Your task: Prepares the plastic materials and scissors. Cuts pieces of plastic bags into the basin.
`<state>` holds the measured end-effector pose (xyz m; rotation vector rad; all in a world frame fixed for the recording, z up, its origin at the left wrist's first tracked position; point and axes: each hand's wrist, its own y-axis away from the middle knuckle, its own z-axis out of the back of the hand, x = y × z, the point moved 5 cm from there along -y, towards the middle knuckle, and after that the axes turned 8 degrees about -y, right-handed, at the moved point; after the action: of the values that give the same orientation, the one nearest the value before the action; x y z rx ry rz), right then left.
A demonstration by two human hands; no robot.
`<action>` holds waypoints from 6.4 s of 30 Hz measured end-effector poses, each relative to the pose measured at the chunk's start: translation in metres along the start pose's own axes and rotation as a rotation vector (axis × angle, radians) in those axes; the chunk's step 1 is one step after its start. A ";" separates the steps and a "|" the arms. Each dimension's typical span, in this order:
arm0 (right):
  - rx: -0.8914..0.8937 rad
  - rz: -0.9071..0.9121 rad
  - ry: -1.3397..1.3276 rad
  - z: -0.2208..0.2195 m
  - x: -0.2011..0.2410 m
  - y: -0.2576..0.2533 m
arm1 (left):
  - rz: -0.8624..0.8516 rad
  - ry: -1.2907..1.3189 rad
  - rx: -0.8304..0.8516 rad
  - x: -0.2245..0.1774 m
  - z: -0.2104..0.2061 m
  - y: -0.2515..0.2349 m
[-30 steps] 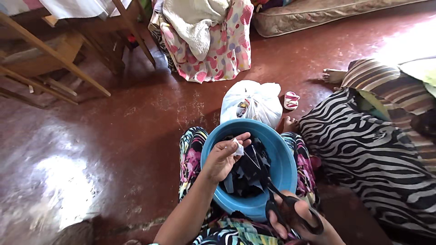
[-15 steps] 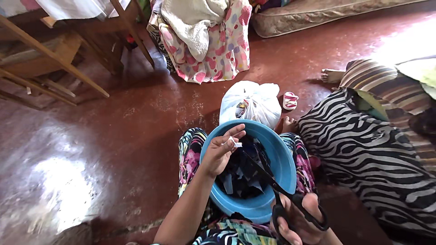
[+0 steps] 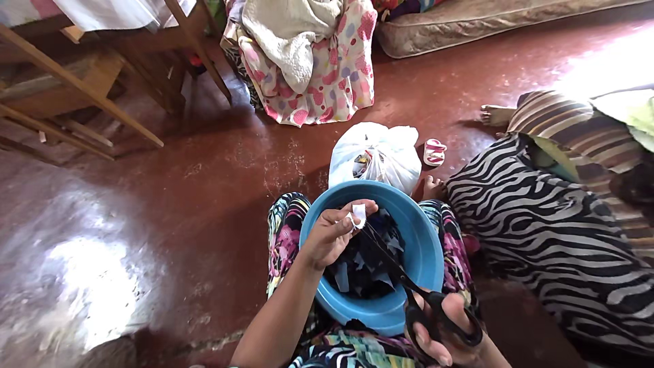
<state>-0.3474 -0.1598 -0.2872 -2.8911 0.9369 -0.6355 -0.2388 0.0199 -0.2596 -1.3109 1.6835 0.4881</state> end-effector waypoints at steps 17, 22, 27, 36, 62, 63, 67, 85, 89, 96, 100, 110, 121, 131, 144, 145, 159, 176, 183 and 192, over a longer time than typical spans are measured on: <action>0.040 -0.072 -0.086 0.001 -0.006 -0.003 | -0.039 0.081 0.253 -0.002 -0.007 0.000; 0.060 -0.079 -0.110 0.000 -0.007 -0.004 | -0.009 0.122 0.269 0.001 -0.010 0.001; 0.059 -0.067 -0.107 0.001 -0.009 -0.004 | 0.005 0.168 0.246 0.004 -0.008 0.001; 0.065 -0.054 -0.109 0.005 -0.010 -0.006 | 0.241 0.126 0.053 0.009 -0.007 0.007; 0.000 0.033 -0.142 0.012 -0.008 -0.010 | 0.415 0.053 -0.451 0.014 -0.030 0.021; 0.000 0.038 -0.139 0.012 -0.007 -0.010 | 0.413 0.051 -0.458 0.014 -0.029 0.021; 0.000 0.094 -0.111 0.010 -0.002 -0.008 | 0.381 0.089 -0.521 0.013 -0.024 0.022; 0.117 -0.029 -0.262 0.003 -0.013 -0.012 | 0.213 0.348 -0.523 0.025 -0.026 0.017; 0.114 -0.027 -0.280 0.005 -0.014 -0.012 | 0.192 0.400 -0.479 0.033 -0.028 0.019; 0.064 -0.007 -0.143 0.005 -0.012 -0.011 | 0.172 0.337 -0.505 0.032 -0.025 0.019; -0.138 0.093 0.202 0.003 0.001 -0.008 | 0.164 0.160 -0.556 0.018 -0.024 0.020; -0.863 0.074 1.648 -0.012 0.022 0.001 | 0.159 -0.214 -0.485 -0.018 -0.024 0.027; -0.886 0.094 1.647 -0.011 0.023 0.001 | 0.284 -0.177 -0.574 -0.016 -0.020 0.029; -0.735 0.092 1.128 -0.003 0.019 0.003 | 0.304 -0.105 -0.572 -0.007 -0.019 0.029; -0.247 0.161 0.539 0.008 0.001 -0.007 | 0.339 -0.118 -0.389 0.003 -0.031 0.025; -0.261 0.171 0.529 0.008 0.001 -0.007 | 0.337 -0.126 -0.389 0.003 -0.031 0.025; -0.251 0.140 0.590 0.004 0.004 -0.008 | 0.334 -0.117 -0.329 0.002 -0.031 0.026; -0.264 0.199 0.514 0.005 0.006 -0.008 | 0.319 -0.099 -0.313 0.004 -0.032 0.027; -0.232 0.183 0.542 0.011 -0.001 -0.008 | 0.360 -0.085 -0.257 0.013 -0.038 0.027; -0.291 0.249 0.520 0.007 0.007 -0.010 | 0.338 -0.099 -0.279 0.010 -0.033 0.028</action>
<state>-0.3340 -0.1560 -0.2896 -2.8100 1.5320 -1.3636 -0.2784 -0.0010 -0.2578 -1.1729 1.8067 1.0009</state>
